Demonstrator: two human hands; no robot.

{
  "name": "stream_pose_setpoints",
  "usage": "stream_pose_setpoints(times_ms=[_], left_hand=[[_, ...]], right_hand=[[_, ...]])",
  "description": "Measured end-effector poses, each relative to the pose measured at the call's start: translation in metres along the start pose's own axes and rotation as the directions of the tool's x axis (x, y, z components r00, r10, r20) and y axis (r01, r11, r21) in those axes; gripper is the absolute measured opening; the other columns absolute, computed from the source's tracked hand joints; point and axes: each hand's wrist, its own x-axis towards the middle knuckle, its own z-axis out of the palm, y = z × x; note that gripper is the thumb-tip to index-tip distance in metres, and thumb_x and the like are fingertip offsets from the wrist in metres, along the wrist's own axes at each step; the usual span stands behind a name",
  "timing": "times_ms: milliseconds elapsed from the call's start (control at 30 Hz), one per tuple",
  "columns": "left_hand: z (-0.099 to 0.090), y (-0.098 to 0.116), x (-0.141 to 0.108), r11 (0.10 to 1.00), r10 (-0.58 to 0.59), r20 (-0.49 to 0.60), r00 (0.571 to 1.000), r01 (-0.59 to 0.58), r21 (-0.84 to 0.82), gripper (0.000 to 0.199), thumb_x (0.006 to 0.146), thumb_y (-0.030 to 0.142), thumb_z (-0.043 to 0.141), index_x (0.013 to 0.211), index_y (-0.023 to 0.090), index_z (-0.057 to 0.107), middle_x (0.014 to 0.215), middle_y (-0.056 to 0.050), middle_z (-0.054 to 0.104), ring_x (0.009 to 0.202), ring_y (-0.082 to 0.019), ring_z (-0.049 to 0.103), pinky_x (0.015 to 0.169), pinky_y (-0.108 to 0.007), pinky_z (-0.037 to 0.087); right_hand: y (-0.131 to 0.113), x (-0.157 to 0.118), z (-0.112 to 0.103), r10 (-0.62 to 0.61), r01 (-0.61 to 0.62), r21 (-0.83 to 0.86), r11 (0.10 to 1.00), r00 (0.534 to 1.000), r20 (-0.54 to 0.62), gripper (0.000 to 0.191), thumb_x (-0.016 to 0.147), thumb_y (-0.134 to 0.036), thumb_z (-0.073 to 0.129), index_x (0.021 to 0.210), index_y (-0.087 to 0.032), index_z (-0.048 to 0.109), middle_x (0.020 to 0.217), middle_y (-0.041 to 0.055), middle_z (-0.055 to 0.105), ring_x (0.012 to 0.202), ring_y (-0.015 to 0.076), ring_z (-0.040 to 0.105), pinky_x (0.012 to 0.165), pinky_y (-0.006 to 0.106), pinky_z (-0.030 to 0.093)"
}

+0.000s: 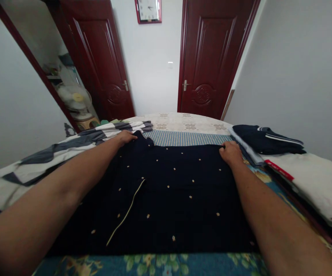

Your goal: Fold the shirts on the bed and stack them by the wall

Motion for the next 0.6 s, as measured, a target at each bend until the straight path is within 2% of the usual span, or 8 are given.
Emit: stream_pose_setpoints(times_ms=[100, 267, 433, 600], left_hand=[[-0.006, 0.002, -0.004, 0.992, 0.026, 0.038, 0.999, -0.021, -0.121, 0.034, 0.073, 0.04, 0.088, 0.091, 0.019, 0.067, 0.063, -0.001, 0.065, 0.065, -0.021, 0.065, 0.063, -0.032, 0.052], [-0.028, 0.011, -0.014, 0.97, 0.083, 0.04, 0.996, -0.072, -0.233, 0.028, 0.077, 0.032, 0.084, 0.093, 0.019, 0.066, 0.067, 0.0, 0.065, 0.062, -0.017, 0.061, 0.066, -0.031, 0.052], [-0.044, 0.023, -0.022, 0.951, 0.125, 0.037, 0.991, -0.109, -0.288, 0.025, 0.082, 0.033, 0.08, 0.098, 0.021, 0.065, 0.074, 0.001, 0.067, 0.064, -0.015, 0.061, 0.066, -0.027, 0.051], [-0.059, 0.04, -0.039, 0.918, 0.186, 0.042, 0.982, -0.158, -0.364, 0.025, 0.086, 0.034, 0.078, 0.103, 0.021, 0.064, 0.077, 0.0, 0.067, 0.066, -0.015, 0.062, 0.068, -0.028, 0.051]], right_hand=[[0.001, -0.002, -0.007, 0.038, -0.035, 0.083, 0.996, 0.999, -0.025, 0.037, 0.091, -0.027, 0.053, 0.12, -0.014, 0.074, 0.121, 0.0173, 0.071, 0.115, 0.0297, 0.065, 0.105, 0.038, 0.048], [0.003, 0.001, -0.03, 0.186, -0.194, 0.237, 0.952, 0.981, 0.054, 0.034, 0.087, -0.033, 0.062, 0.113, -0.018, 0.077, 0.103, 0.0111, 0.076, 0.095, 0.0277, 0.069, 0.09, 0.037, 0.052], [0.005, 0.002, -0.066, 0.23, -0.237, 0.353, 0.905, 0.971, 0.062, 0.029, 0.081, -0.034, 0.07, 0.105, -0.02, 0.079, 0.092, 0.0088, 0.076, 0.084, 0.0255, 0.067, 0.08, 0.037, 0.051], [0.007, -0.017, -0.108, 0.251, -0.242, 0.385, 0.891, 0.968, 0.027, 0.027, 0.083, -0.037, 0.074, 0.106, -0.023, 0.08, 0.093, 0.0085, 0.076, 0.085, 0.0247, 0.067, 0.08, 0.037, 0.05]])
